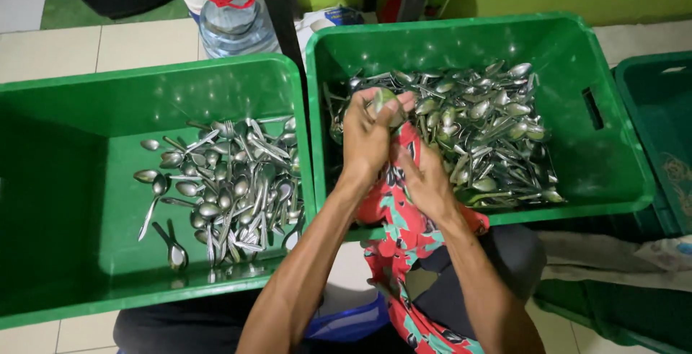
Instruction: Polishing metal spoons and forks with a cloth and transferring them between crates.
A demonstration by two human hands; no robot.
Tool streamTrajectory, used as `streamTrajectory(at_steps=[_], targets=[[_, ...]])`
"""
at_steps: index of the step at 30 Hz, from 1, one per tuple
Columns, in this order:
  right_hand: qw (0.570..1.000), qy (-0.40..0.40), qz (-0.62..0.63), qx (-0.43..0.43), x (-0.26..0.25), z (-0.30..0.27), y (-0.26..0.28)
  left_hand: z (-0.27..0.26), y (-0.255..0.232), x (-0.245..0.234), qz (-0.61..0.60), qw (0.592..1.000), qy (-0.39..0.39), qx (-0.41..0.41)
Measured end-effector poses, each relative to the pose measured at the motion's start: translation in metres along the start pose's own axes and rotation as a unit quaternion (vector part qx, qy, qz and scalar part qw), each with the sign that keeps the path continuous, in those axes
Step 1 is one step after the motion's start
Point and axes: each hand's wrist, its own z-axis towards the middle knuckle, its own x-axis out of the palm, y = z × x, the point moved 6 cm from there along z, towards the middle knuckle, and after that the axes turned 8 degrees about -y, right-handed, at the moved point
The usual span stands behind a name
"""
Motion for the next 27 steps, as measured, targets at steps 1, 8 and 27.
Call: streamTrajectory(at_steps=[1, 8, 27], targets=[[1.0, 0.003, -0.001, -0.001, 0.0, -0.007, 0.011, 0.003, 0.001, -0.004, -0.001, 1.0, -0.003, 0.002], [0.999, -0.017, 0.005, 0.037, -0.009, -0.021, 0.012, -0.011, -0.018, -0.003, 0.014, 1.0, -0.019, 0.001], [0.894, -0.16, -0.27, -0.319, -0.022, 0.001, 0.04, -0.075, -0.031, -0.01, 0.479, 0.851, 0.195, 0.09]])
